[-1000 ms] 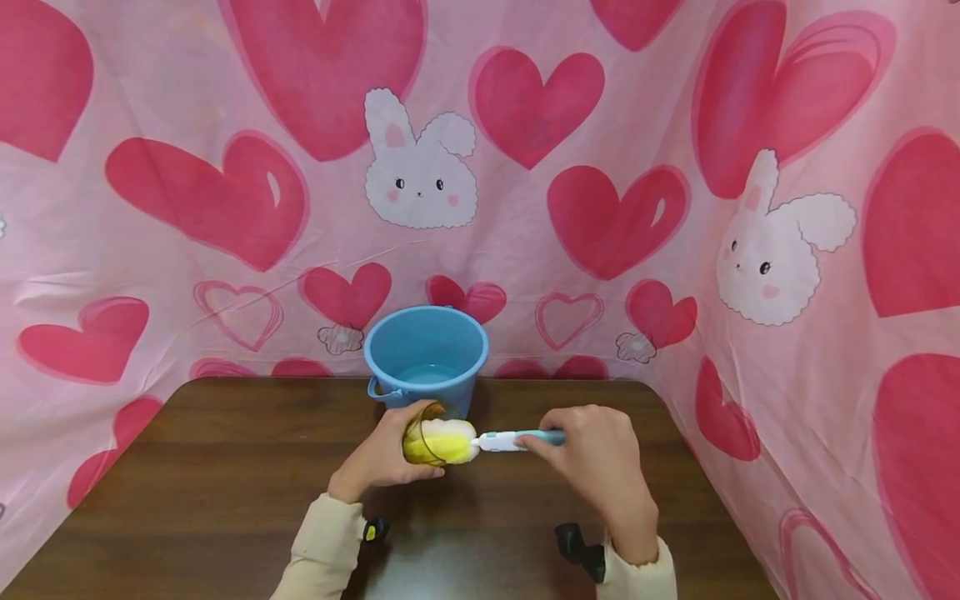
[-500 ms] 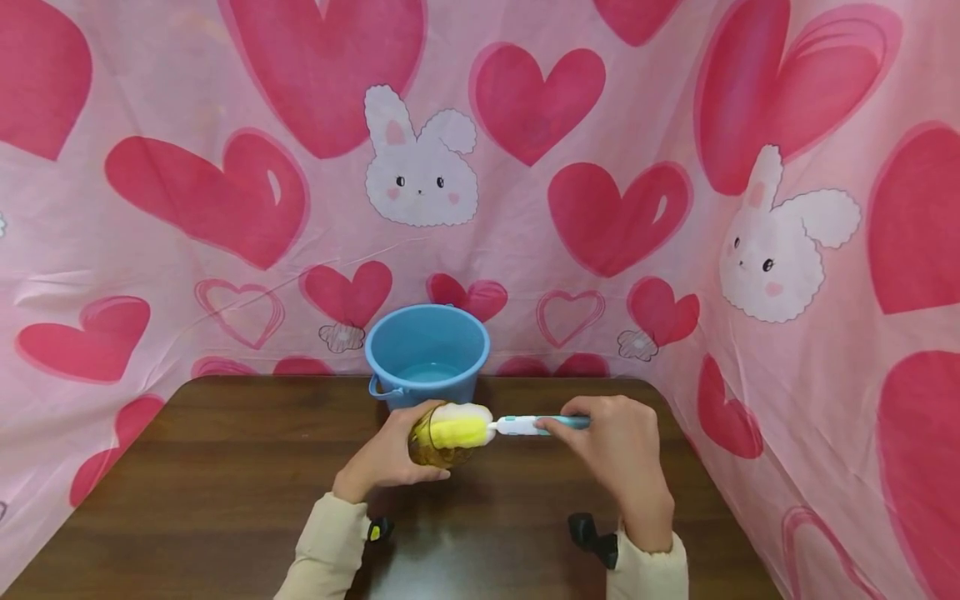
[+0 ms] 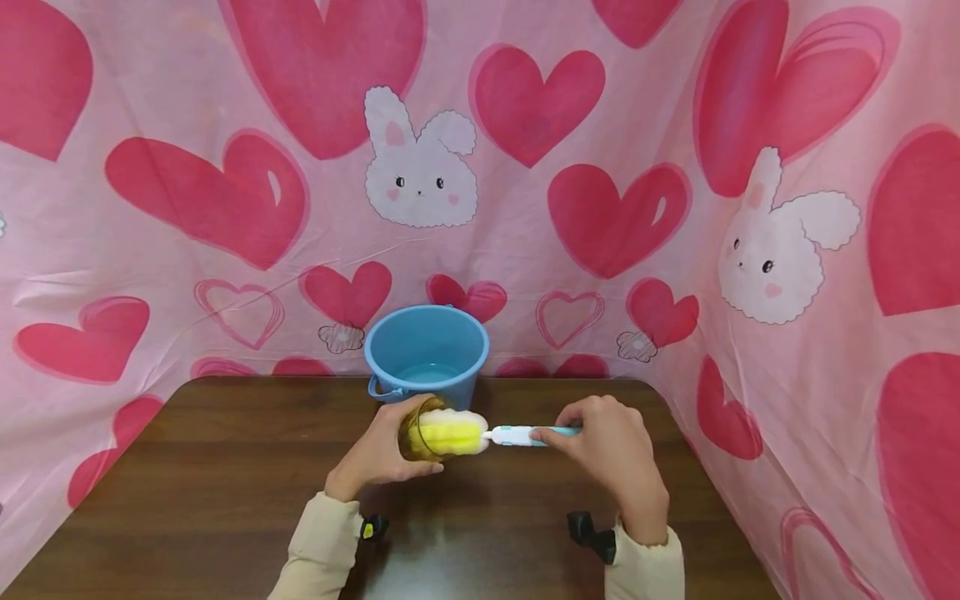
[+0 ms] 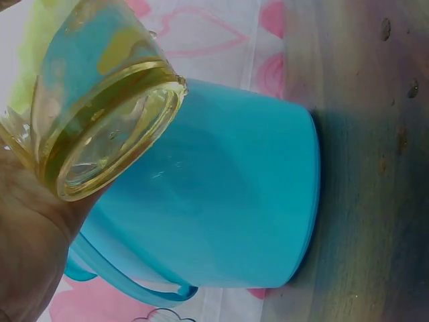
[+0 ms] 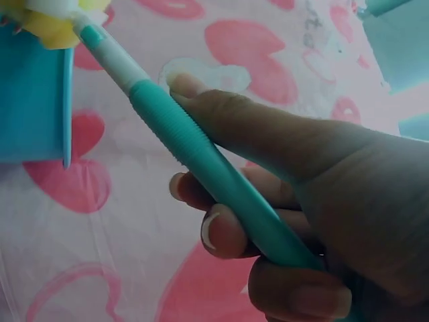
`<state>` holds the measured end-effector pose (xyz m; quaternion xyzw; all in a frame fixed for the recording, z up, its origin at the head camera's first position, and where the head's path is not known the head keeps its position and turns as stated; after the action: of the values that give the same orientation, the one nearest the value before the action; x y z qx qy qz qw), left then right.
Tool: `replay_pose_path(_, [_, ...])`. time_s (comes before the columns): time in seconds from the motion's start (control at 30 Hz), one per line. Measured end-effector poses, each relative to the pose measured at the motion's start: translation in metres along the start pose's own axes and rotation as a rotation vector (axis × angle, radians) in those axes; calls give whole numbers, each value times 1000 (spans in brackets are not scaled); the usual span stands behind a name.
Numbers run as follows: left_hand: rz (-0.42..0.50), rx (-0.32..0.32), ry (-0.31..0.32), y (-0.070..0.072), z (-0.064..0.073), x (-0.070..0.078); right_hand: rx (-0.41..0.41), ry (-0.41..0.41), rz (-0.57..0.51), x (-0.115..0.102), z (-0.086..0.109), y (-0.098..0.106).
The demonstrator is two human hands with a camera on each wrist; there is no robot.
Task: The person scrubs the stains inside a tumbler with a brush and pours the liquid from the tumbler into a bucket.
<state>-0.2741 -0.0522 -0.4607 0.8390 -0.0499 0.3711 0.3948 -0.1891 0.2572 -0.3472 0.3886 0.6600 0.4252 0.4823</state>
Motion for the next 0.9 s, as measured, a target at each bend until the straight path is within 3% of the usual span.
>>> replay_pose_path(0.17, [1, 16, 23, -1, 0, -2, 34, 59, 26, -5, 2, -1])
replay_pose_path(0.37, [28, 42, 28, -1, 0, -4, 188, 121, 40, -7, 3, -1])
replay_pose_path(0.6, [68, -52, 62, -2, -2, 0, 278, 125, 45, -1, 6, 4])
replay_pose_path(0.9, [97, -156, 139, -5, -1, 4, 240, 71, 27, 8, 7, 8])
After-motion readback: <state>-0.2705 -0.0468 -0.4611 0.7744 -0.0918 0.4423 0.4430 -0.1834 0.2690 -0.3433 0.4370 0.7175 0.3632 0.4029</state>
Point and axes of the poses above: each hand's wrist, its own z-axis away from the middle knuckle, its own y-axis out of the back of the hand, x = y × z, the point moved 1 cm from there along -z, towards the middle knuckle, and after that the axes turned 14 degrees about -x, right-handed, at the moved point
